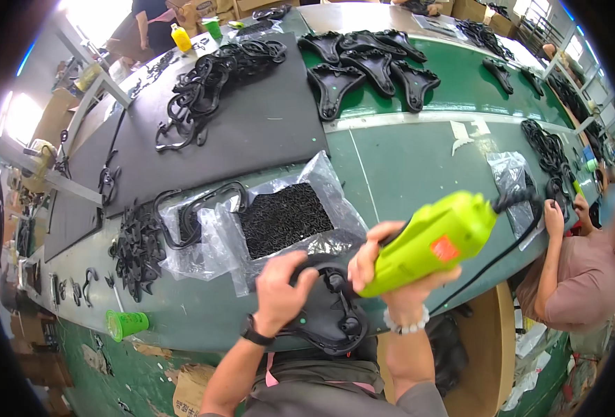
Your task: Assembling bicycle seats by attaching components using an electric screwdriver.
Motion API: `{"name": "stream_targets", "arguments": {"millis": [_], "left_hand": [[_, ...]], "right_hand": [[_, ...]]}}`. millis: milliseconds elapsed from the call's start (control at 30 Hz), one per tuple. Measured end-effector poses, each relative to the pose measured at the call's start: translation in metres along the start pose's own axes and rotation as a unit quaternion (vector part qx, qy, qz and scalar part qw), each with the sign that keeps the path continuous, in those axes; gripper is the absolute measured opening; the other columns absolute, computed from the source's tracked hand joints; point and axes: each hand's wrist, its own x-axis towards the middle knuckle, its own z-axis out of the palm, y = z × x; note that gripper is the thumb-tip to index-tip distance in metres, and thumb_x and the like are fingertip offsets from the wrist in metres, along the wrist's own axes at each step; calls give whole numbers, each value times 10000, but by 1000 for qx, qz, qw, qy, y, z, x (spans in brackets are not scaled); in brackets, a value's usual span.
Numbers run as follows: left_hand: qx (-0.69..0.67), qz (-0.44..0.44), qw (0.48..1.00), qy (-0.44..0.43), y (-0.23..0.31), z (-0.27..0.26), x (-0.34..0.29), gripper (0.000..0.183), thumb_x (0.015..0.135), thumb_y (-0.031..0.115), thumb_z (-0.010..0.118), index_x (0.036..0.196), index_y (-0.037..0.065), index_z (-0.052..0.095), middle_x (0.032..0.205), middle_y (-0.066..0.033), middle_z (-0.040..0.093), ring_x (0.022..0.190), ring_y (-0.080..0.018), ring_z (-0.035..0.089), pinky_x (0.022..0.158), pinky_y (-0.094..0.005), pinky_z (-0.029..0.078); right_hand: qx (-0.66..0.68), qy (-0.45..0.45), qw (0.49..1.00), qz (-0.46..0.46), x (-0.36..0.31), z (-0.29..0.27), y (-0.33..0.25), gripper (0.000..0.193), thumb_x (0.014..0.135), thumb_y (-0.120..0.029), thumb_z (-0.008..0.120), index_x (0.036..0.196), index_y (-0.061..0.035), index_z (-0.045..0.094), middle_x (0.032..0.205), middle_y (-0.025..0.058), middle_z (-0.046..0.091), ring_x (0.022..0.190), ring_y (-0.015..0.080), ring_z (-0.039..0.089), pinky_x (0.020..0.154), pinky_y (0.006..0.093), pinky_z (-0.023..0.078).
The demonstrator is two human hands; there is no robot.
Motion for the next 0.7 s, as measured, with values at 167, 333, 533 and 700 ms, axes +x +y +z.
{"name": "stream_targets", "arguments": {"millis": [167, 333, 533, 700], "left_hand": [[306, 3, 952, 28, -79, -19, 48, 340, 811, 249, 682, 1075, 38, 646, 1065, -136, 621, 1003, -346, 543, 889, -445, 433], [252, 22, 967, 26, -85, -27, 47, 81, 838, 129, 641, 834, 51, 664, 869, -105, 581, 863, -302, 534, 792, -403, 445], [233, 22, 971, 50, -85, -18, 52, 100, 846, 92, 607, 766, 32, 596, 856, -127, 566, 841, -320, 523, 750, -426, 432], [97, 116, 988, -23, -27, -27, 19, 71, 788, 66, 649, 812, 49, 585, 824, -119, 587, 790, -309, 560, 711, -417, 456]], "right_hand": [[-30, 2, 997, 70, -42, 21, 28, 795, 767, -593, 659, 1215, 54, 540, 918, 163, 648, 826, 265, 631, 740, 375, 516], [-351, -80, 933, 18, -59, 14, 50, 805, 712, -420, 852, 1312, -27, 486, 1056, 123, 661, 926, 242, 658, 843, 348, 500], [-285, 24, 954, 89, -68, 3, 56, 744, 746, -215, 830, 1343, 5, 444, 994, 78, 627, 898, 194, 607, 822, 342, 496], [-93, 4, 996, 0, -64, 11, 40, 740, 718, -218, 759, 1350, -6, 436, 954, 141, 606, 874, 222, 584, 772, 353, 478]]}}
